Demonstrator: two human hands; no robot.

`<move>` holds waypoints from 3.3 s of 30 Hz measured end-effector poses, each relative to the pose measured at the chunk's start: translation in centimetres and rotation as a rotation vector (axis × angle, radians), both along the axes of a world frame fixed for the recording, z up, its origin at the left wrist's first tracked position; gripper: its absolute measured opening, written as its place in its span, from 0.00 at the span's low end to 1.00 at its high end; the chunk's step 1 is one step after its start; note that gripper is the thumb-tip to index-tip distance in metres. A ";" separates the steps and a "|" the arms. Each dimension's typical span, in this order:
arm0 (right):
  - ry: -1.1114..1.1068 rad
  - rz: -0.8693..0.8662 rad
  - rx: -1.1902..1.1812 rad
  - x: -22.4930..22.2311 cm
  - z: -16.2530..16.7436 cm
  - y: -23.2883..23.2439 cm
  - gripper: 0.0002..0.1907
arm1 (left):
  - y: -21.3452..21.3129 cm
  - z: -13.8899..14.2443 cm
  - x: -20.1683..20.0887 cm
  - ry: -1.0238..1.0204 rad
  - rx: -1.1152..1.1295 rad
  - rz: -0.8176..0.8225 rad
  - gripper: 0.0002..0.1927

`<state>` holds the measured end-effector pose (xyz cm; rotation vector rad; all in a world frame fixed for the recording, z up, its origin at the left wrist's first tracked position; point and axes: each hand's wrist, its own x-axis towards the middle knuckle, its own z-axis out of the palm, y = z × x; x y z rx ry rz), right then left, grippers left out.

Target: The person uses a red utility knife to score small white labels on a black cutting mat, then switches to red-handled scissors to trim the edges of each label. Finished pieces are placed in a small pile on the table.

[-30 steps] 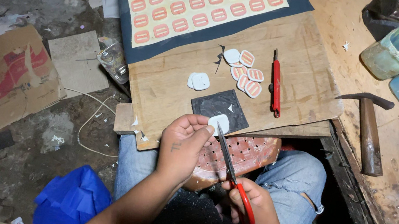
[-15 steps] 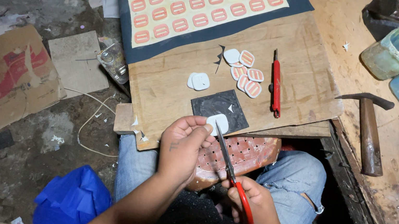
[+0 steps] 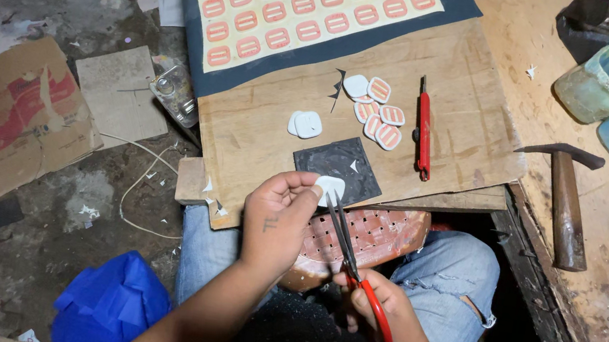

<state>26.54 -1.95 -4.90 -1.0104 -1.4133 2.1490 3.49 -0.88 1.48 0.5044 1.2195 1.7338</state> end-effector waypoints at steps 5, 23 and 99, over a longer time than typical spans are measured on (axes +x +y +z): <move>-0.091 -0.076 -0.039 0.3 0.0 -0.5 0.17 | -0.2 -0.3 -0.3 0.060 -0.038 -0.040 0.09; -0.216 -0.129 0.019 0.6 -0.1 -1.1 0.12 | -0.5 -1.0 -0.3 0.043 0.014 -0.061 0.08; -0.328 -0.095 0.172 -0.1 0.8 -0.6 0.14 | -0.8 -1.4 -0.4 -0.029 -0.076 -0.159 0.05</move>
